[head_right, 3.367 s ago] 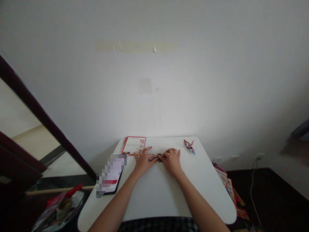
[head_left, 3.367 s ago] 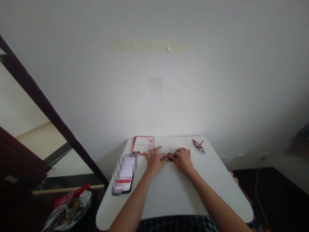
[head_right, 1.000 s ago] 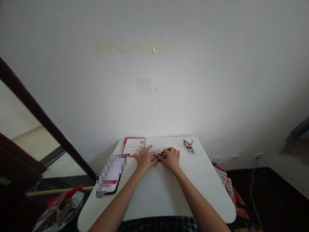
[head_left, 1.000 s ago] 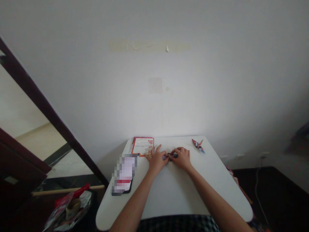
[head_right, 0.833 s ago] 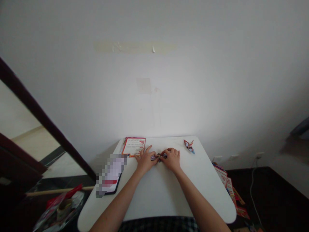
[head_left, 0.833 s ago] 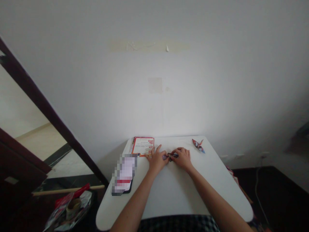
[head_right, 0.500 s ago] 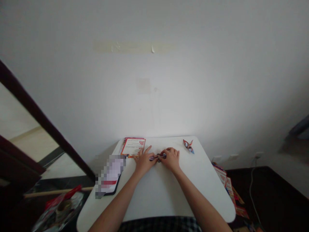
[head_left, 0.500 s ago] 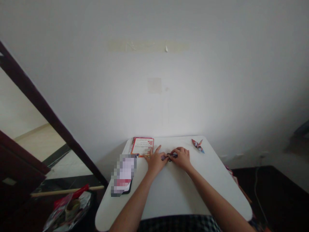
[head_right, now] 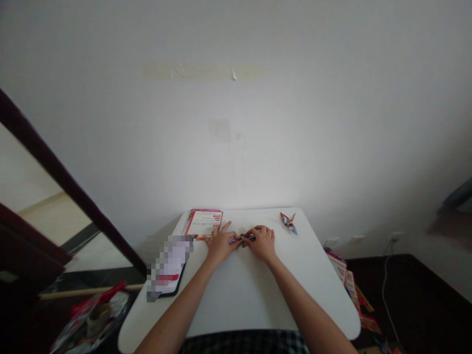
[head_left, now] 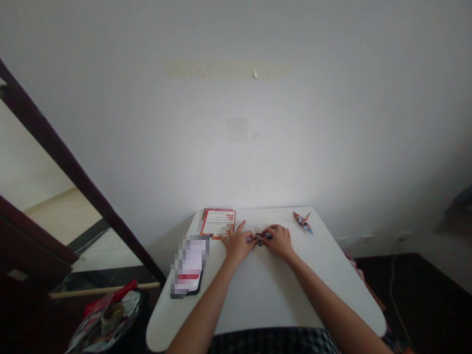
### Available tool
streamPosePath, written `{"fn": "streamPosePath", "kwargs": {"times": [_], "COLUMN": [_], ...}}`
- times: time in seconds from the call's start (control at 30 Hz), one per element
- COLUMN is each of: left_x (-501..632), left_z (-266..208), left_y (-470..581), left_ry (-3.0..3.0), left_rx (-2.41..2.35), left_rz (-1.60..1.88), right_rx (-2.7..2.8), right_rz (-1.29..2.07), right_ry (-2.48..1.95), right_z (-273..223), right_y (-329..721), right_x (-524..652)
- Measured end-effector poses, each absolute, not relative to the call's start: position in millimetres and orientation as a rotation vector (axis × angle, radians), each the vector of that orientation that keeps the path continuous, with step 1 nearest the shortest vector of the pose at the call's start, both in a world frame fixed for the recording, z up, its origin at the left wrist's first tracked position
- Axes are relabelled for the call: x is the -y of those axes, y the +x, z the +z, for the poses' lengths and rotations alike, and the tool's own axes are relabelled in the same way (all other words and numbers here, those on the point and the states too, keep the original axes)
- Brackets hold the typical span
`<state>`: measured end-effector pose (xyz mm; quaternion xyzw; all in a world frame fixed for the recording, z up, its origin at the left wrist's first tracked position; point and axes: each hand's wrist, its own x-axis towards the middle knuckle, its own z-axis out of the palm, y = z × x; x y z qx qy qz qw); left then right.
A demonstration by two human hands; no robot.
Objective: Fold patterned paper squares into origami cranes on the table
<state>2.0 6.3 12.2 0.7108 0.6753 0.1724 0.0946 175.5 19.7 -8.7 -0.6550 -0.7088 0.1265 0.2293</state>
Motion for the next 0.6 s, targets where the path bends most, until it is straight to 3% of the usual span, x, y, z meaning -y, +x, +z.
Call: {"fn": "streamPosePath", "kwargs": {"times": [0.6], "left_x": [-4.6], "left_z": [12.0], "left_y": [-1.6], "left_ry": [2.094], "left_rx": [-2.014], "left_rz": [0.494], "right_rx": [1.945], "right_rz": [0.354], "right_ry": [-1.844], "right_z": [-4.1], "right_y": [172.4], "right_x": [-17.2]}}
